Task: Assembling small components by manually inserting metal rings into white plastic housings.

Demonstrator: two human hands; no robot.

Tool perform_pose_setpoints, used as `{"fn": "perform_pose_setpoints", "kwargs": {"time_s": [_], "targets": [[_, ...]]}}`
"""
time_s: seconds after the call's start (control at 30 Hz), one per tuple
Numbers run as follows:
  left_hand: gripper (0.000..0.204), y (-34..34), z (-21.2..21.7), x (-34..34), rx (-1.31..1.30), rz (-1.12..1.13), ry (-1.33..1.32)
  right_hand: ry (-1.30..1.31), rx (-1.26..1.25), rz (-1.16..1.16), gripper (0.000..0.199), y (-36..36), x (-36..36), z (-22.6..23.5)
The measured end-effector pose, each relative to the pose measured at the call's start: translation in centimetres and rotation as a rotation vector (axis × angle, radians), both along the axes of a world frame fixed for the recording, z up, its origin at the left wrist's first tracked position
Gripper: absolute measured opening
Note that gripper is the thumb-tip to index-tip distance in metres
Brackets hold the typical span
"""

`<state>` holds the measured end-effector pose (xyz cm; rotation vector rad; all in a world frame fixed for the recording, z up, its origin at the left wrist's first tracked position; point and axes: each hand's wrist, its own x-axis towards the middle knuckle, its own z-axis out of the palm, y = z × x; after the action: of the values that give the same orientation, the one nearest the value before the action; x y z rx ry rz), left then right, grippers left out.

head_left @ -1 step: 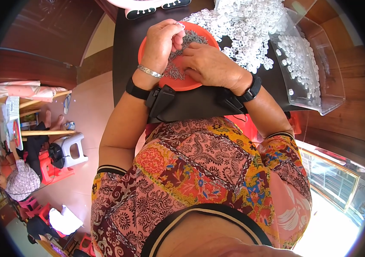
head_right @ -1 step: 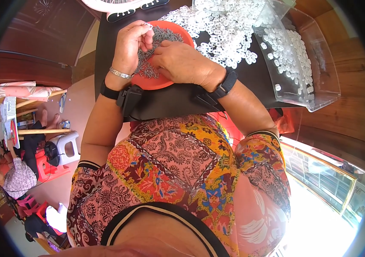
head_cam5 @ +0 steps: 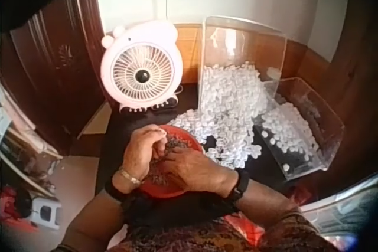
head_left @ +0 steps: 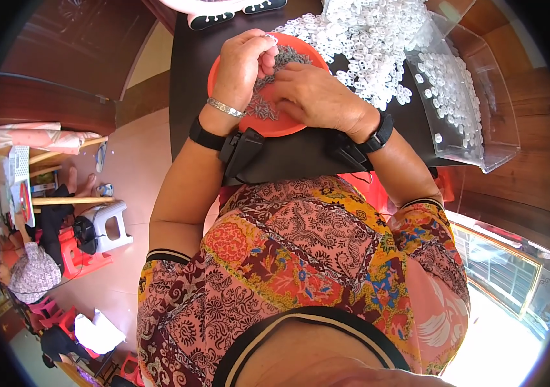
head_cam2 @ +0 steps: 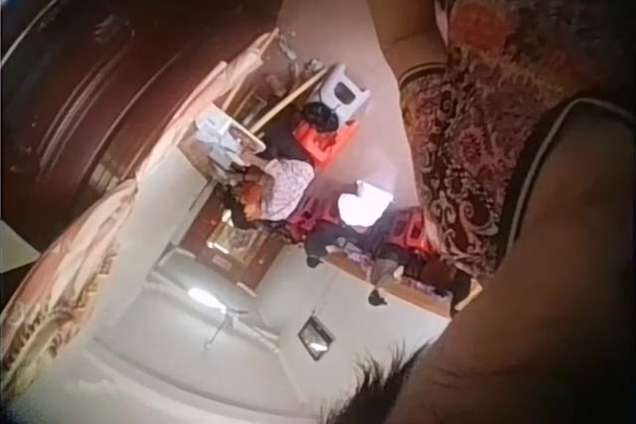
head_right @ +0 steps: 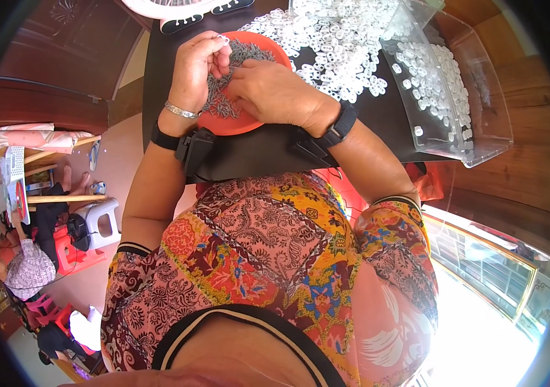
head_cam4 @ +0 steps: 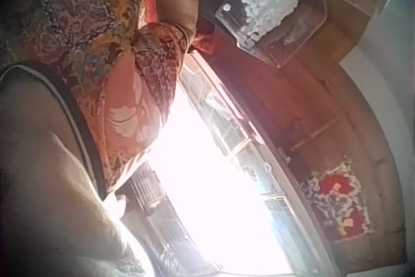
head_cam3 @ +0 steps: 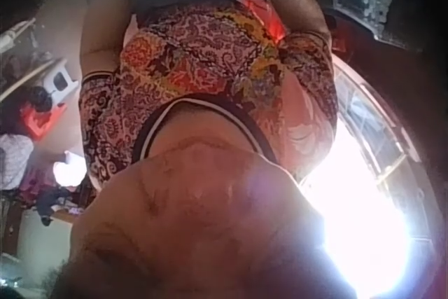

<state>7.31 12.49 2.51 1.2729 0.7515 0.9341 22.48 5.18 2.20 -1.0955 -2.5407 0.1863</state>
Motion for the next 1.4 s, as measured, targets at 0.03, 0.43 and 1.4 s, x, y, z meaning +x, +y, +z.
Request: {"fn": "perform_pose_setpoints", "kwargs": {"time_s": [0.03,0.43,1.4], "targets": [[0.02,0.0,-0.1,0.0,-0.003,0.0,-0.004,0.103,0.006,-0.027,0.009,0.1,0.3,-0.2],[0.021,0.0,-0.2,0.1,0.023,-0.055,0.024,0.47,-0.167,-0.391,0.018,1.0,2.0,0.4],[0.019,-0.5,-0.1,0.5,0.09,-0.219,0.037,0.968,-0.472,-0.282,0.019,1.7,2.3,-1.4]]}}
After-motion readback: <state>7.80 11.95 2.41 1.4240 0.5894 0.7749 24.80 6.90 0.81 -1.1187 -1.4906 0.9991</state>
